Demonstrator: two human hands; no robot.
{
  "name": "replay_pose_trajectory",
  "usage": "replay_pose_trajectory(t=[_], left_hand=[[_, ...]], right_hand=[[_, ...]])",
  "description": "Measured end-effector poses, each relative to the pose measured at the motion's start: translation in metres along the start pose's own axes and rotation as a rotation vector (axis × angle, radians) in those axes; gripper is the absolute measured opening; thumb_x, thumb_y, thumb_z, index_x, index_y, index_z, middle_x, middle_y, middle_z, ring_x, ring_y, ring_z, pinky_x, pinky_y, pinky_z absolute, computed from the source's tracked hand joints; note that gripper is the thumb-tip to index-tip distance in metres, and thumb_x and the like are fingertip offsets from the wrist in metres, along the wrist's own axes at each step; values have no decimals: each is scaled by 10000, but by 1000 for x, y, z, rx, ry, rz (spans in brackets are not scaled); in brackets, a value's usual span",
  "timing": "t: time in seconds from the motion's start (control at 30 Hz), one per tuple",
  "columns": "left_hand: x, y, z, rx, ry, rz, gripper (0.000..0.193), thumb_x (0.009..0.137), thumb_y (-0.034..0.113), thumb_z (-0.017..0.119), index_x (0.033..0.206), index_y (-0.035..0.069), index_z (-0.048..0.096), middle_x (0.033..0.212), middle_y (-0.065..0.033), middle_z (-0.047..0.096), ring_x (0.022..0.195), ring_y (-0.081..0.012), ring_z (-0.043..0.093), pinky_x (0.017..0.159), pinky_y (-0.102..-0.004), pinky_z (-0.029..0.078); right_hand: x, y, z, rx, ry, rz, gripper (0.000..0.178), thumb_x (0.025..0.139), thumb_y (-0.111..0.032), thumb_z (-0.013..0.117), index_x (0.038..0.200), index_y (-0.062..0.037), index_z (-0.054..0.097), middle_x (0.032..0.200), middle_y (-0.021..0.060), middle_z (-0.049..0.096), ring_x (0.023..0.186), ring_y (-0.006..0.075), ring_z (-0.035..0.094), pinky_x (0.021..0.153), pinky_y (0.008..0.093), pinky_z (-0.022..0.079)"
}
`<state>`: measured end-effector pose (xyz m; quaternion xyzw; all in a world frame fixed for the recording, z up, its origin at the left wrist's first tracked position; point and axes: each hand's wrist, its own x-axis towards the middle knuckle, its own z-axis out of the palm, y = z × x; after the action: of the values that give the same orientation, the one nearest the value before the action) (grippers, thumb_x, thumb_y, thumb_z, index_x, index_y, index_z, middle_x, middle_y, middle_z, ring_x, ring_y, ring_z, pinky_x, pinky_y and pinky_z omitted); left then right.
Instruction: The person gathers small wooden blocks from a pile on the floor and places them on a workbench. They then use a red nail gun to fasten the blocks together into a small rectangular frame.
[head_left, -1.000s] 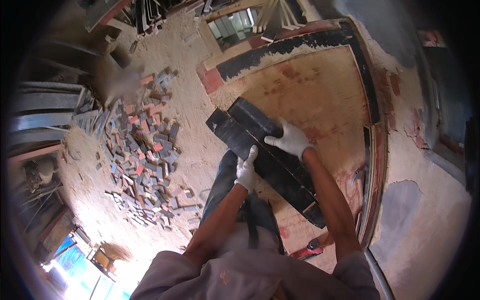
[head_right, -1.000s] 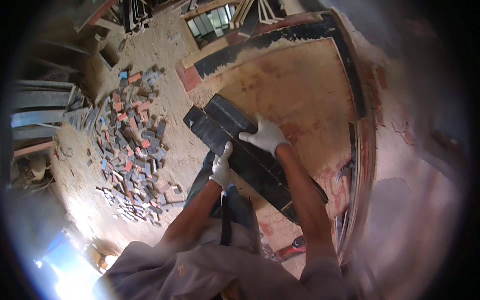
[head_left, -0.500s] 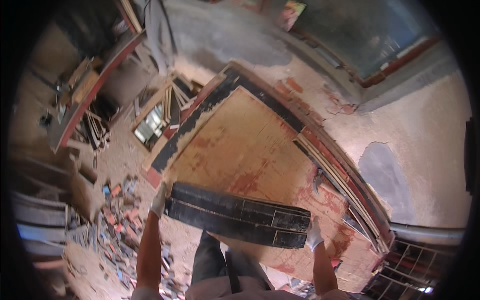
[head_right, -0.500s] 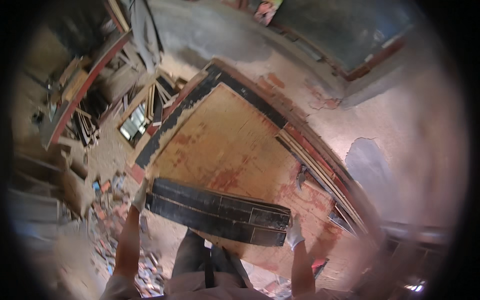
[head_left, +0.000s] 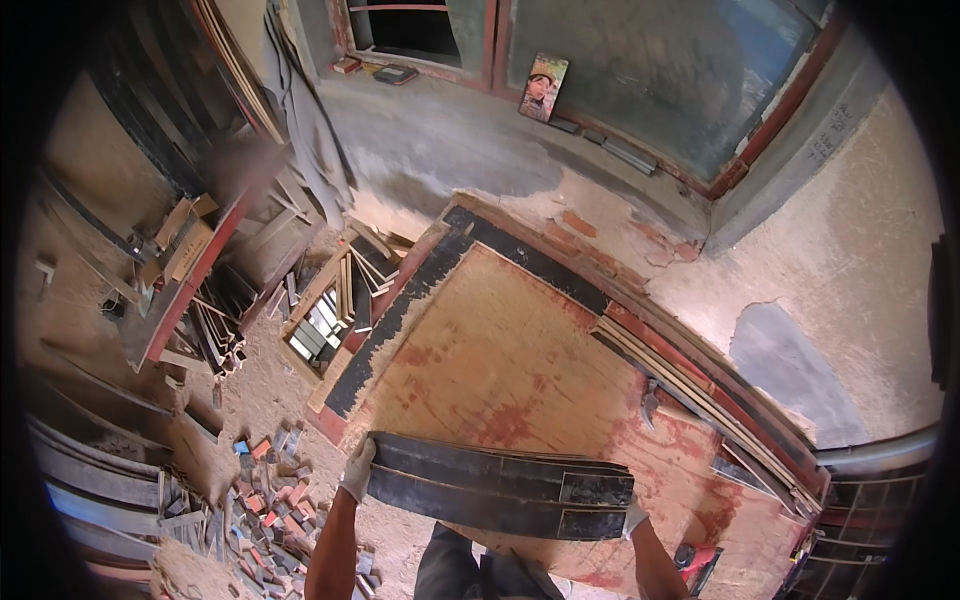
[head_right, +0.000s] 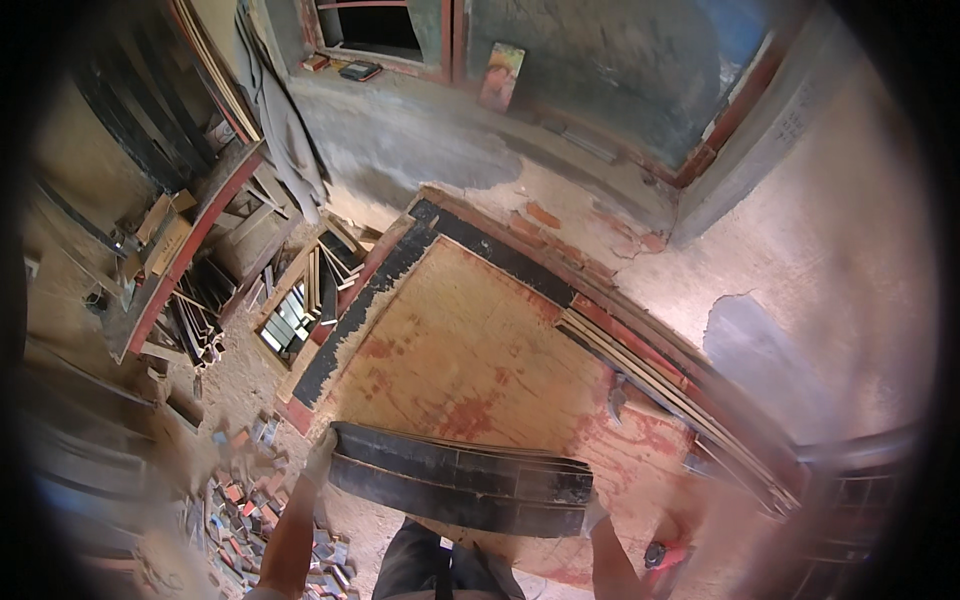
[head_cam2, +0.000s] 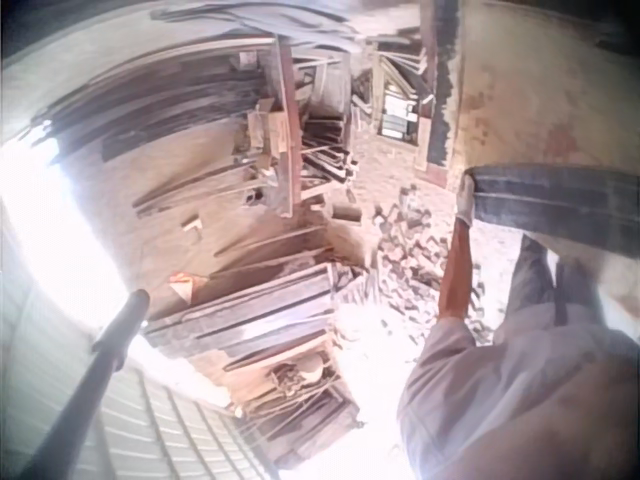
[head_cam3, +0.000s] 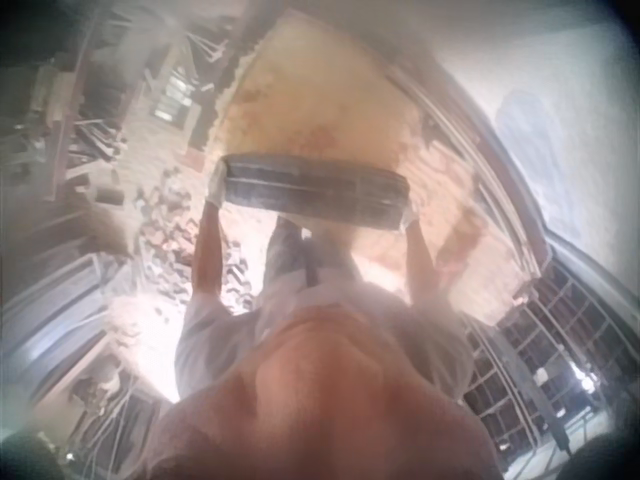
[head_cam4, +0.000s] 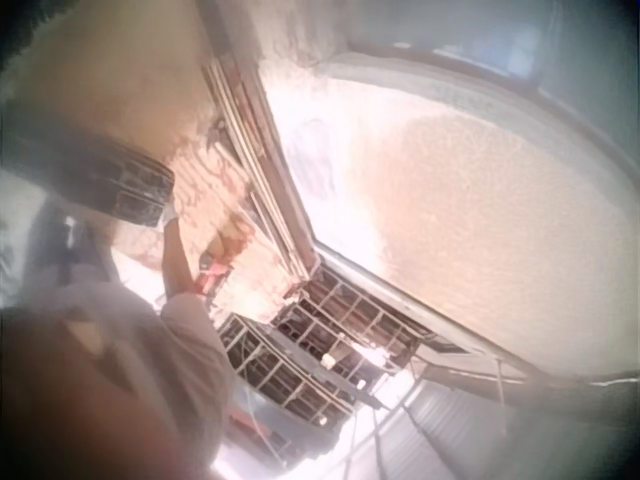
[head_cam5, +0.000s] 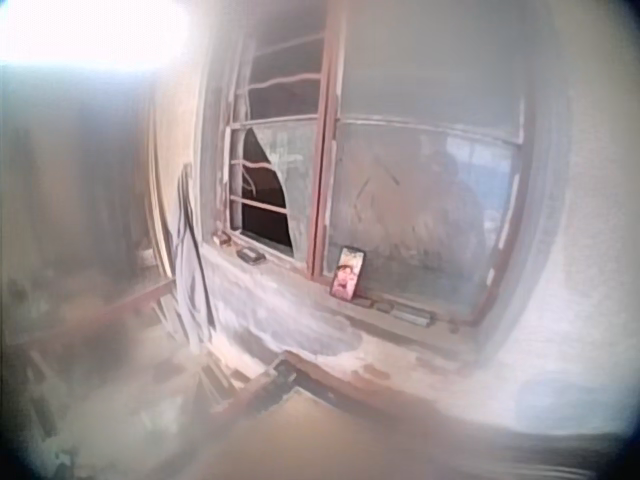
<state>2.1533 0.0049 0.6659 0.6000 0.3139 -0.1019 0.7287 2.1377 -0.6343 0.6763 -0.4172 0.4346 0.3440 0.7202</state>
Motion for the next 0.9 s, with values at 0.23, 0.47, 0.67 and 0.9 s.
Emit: replay_pose_trajectory(t=[0.23,0.47,0.67,0.9], left_hand=[[1,5,-1,-72,35,-156,625,1073,455,538,1490,-10,504,1422,-35,579,1292,-130,513,1125,-294,380],[-17,-2,-4,6,2,-26,554,1084,448,521,1371,-19,599,1286,-26,632,1193,-120,540,1070,-281,414],[-66,-47,-27,-86,123,-70,593,1063,532,517,1350,22,618,1219,-5,636,1123,-131,545,1012,-304,427],[-116,-88,-44,-255,145,-37,639,1044,556,524,1411,37,594,1363,-45,628,1257,-176,558,1140,-325,381]], right_hand=[[29,-21,15,-30,-3,-68,536,997,-607,528,1231,-159,706,1107,71,748,918,231,711,778,419,606],[30,-41,41,-83,-20,-87,530,1003,-591,530,1251,-154,701,1116,69,747,925,225,709,788,413,604],[33,-48,61,-123,-29,-104,525,1008,-577,533,1267,-151,697,1123,67,746,932,219,708,796,408,602],[44,-36,52,-120,-64,-157,521,1013,-561,536,1287,-146,692,1131,66,745,939,213,706,806,401,600]])
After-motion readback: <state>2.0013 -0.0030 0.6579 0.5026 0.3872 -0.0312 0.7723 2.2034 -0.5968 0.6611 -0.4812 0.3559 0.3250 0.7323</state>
